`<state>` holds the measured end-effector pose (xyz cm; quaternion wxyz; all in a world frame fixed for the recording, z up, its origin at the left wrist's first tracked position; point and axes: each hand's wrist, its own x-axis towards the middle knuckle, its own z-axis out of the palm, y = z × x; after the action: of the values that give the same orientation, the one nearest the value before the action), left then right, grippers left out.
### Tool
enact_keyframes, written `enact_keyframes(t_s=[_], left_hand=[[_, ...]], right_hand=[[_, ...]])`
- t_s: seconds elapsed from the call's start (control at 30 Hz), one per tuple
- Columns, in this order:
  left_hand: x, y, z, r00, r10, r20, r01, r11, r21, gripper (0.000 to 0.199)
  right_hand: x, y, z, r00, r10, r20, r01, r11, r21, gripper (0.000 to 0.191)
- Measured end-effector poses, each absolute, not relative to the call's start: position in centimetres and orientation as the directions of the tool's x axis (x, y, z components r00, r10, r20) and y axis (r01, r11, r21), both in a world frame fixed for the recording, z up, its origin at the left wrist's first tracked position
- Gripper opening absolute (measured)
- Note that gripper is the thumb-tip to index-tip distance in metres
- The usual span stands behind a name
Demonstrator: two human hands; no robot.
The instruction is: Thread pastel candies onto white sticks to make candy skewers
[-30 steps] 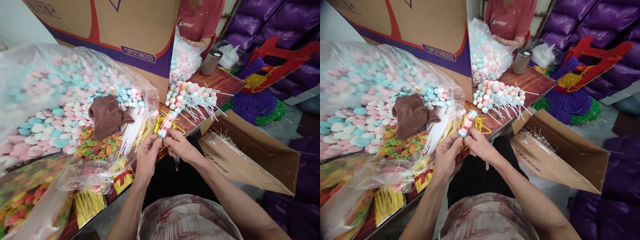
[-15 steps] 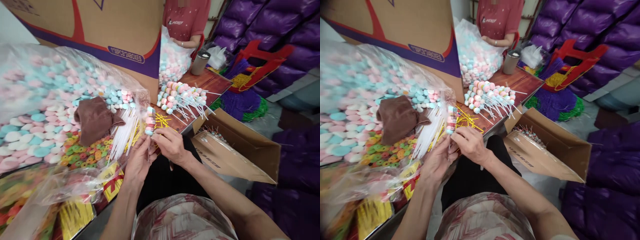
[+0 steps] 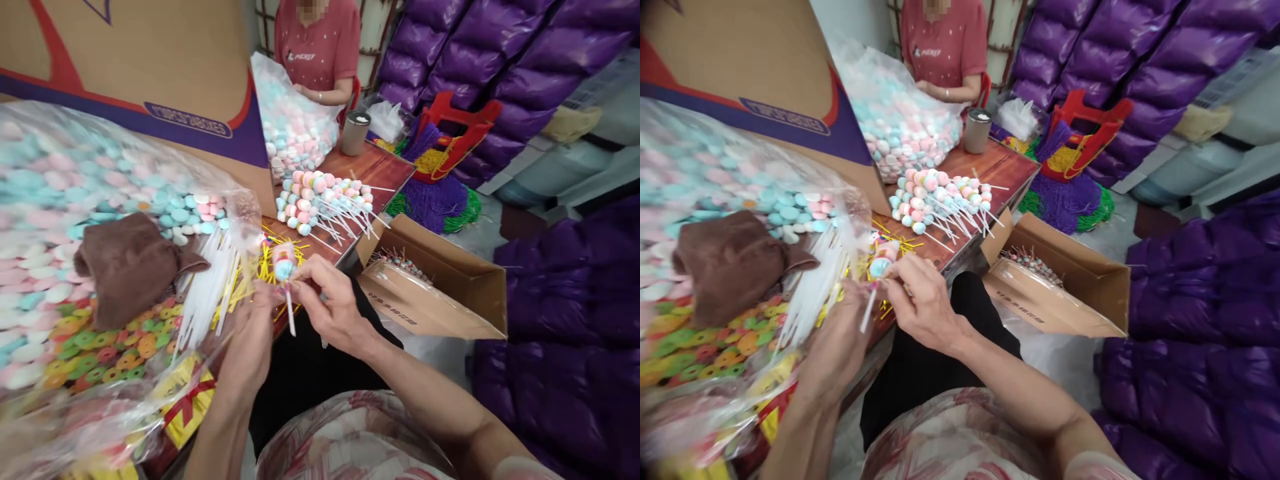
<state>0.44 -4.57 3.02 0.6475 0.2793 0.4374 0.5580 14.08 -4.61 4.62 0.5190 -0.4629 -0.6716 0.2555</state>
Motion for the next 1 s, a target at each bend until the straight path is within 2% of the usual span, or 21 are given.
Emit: enact_keyframes(t_s=[0.1, 0.17, 0.27, 0.37, 0.4, 0.47, 0.57, 0.67, 0.77, 0.87, 1.0], left_hand=[[1.8, -4.9, 2.3, 0.103, 0.96, -0.261, -0.381, 0.28, 0.881, 0.027], [2.9, -5.2, 1.9, 0.173, 0.953, -0.25, -0.385, 0.299, 0.873, 0.024], [4.9, -5.5, 1.5, 0.144, 0.954, -0.263, -0.338, 0.297, 0.893, 0.014], [5.6, -5.1, 1.3, 0.224, 0.964, -0.147, -0.185, 0.19, 0.964, 0.015], [5.2, -4.8, 1.3, 0.193, 0.977, -0.089, -0.125, 0.114, 0.986, 0.017], [3.0, -3.9, 1.3, 0.008, 0.999, 0.038, 0.034, -0.038, 0.999, 0.019], [-2.5, -2.1, 0.9, -0.229, 0.96, 0.162, 0.341, -0.077, 0.937, 0.02], [-7.8, -0.8, 0.0, -0.332, 0.913, 0.238, 0.66, 0.044, 0.75, 0.021], [-10.2, -0.5, -1.1, -0.358, 0.905, 0.229, 0.784, 0.158, 0.601, 0.023], [-10.3, -0.7, -1.6, -0.363, 0.901, 0.238, 0.807, 0.177, 0.563, 0.022], [-10.3, -0.6, -0.9, -0.327, 0.912, 0.246, 0.791, 0.122, 0.6, 0.022]], right_hand=[[14.9, -6.5, 4.4, 0.036, 0.918, 0.395, 0.252, 0.374, -0.892, 0.014], [15.4, -8.0, 3.5, 0.102, 0.971, 0.216, 0.153, 0.2, -0.968, 0.018], [16.3, -9.8, 1.5, 0.061, 0.997, -0.057, 0.045, -0.06, -0.997, 0.018], [18.0, -10.2, -0.3, 0.163, 0.972, -0.169, -0.144, -0.146, -0.979, 0.018], [19.0, -9.9, -0.6, 0.227, 0.955, -0.193, -0.228, -0.14, -0.963, 0.018], [21.5, -8.9, -0.8, 0.357, 0.905, -0.23, -0.366, -0.09, -0.926, 0.018], [25.2, -7.0, -0.4, 0.495, 0.828, -0.265, -0.462, -0.007, -0.887, 0.021], [25.7, -5.8, -0.2, 0.528, 0.808, -0.26, -0.389, -0.042, -0.92, 0.025], [22.3, -5.7, -0.5, 0.429, 0.894, -0.129, -0.214, -0.038, -0.976, 0.02], [18.0, -5.9, -1.1, 0.242, 0.969, 0.052, 0.142, 0.018, -0.99, 0.013], [14.5, -5.7, -2.3, 0.015, 0.965, 0.26, 0.453, 0.226, -0.862, 0.014]])
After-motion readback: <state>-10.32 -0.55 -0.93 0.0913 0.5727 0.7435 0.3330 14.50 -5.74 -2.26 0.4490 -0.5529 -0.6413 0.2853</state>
